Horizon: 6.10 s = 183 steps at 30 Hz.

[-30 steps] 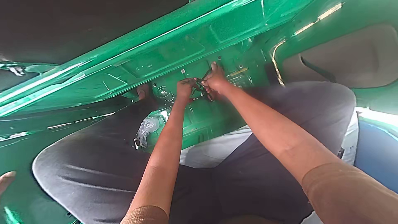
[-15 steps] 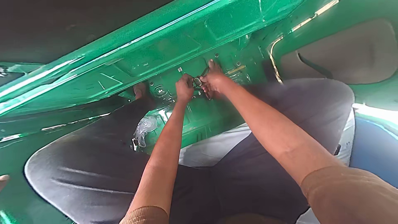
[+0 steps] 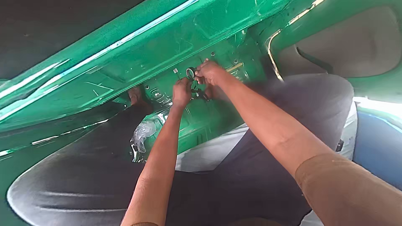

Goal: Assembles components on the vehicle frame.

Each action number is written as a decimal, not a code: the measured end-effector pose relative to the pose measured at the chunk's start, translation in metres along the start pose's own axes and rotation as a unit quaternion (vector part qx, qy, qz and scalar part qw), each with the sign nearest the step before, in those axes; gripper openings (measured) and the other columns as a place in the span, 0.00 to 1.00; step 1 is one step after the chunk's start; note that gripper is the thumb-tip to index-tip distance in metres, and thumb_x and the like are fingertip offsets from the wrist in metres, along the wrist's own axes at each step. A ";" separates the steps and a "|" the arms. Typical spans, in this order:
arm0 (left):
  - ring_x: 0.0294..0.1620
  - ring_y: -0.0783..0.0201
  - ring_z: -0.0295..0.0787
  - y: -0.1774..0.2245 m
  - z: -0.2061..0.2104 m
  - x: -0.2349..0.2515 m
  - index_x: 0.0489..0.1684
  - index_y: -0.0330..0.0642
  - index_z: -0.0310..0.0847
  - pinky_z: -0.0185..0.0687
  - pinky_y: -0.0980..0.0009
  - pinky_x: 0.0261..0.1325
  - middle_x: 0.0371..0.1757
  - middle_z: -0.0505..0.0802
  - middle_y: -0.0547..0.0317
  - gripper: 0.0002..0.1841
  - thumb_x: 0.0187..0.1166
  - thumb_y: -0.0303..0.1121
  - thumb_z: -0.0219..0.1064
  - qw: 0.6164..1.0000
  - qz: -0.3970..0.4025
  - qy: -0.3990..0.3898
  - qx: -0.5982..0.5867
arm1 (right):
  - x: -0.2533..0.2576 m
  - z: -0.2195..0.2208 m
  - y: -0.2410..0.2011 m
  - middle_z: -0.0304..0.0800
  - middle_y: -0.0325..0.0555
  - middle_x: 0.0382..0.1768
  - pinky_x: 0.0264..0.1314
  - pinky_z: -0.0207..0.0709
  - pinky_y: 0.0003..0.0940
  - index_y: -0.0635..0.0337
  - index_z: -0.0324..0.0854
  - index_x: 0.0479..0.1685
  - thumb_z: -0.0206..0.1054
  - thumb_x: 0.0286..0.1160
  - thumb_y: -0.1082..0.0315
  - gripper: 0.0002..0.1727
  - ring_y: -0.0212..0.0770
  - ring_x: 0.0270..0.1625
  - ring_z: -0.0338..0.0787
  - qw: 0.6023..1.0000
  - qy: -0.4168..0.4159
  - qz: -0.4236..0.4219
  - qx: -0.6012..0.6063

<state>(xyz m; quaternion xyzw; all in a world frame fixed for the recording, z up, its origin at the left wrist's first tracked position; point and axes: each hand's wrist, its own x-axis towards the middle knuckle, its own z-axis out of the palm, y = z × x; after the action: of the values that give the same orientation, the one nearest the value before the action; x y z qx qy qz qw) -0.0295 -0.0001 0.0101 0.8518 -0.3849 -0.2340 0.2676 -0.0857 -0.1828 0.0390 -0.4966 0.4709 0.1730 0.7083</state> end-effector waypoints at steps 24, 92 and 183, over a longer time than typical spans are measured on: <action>0.62 0.38 0.90 0.026 -0.001 0.009 0.60 0.43 0.89 0.82 0.37 0.62 0.58 0.94 0.42 0.19 0.91 0.39 0.51 0.968 -0.081 -0.016 0.238 | -0.018 0.025 0.044 0.93 0.49 0.46 0.54 0.82 0.55 0.54 0.93 0.42 0.69 0.75 0.64 0.08 0.48 0.53 0.91 0.953 0.078 -0.104 -0.275; 0.36 0.68 0.93 0.003 0.008 0.016 0.49 0.40 0.84 0.91 0.62 0.48 0.35 0.94 0.60 0.08 0.86 0.34 0.61 0.989 -0.078 0.039 -0.122 | 0.025 -0.006 0.032 0.78 0.48 0.74 0.37 0.90 0.45 0.43 0.57 0.93 0.87 0.55 0.45 0.59 0.47 0.51 0.90 0.989 0.134 -0.044 0.041; 0.52 0.58 0.91 0.003 0.022 0.006 0.62 0.36 0.79 0.87 0.55 0.61 0.51 0.91 0.48 0.15 0.90 0.38 0.58 0.965 -0.122 0.039 -0.231 | 0.013 0.011 0.053 0.61 0.45 0.90 0.89 0.54 0.59 0.45 0.95 0.46 0.86 0.45 0.45 0.26 0.48 0.87 0.63 0.894 0.187 -0.142 -0.382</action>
<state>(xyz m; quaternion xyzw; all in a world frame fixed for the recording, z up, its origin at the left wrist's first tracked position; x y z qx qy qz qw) -0.0407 -0.0122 -0.0057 0.8159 -0.2033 -0.3140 0.4409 -0.1112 -0.1523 -0.0001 -0.8135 0.4168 0.1413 0.3802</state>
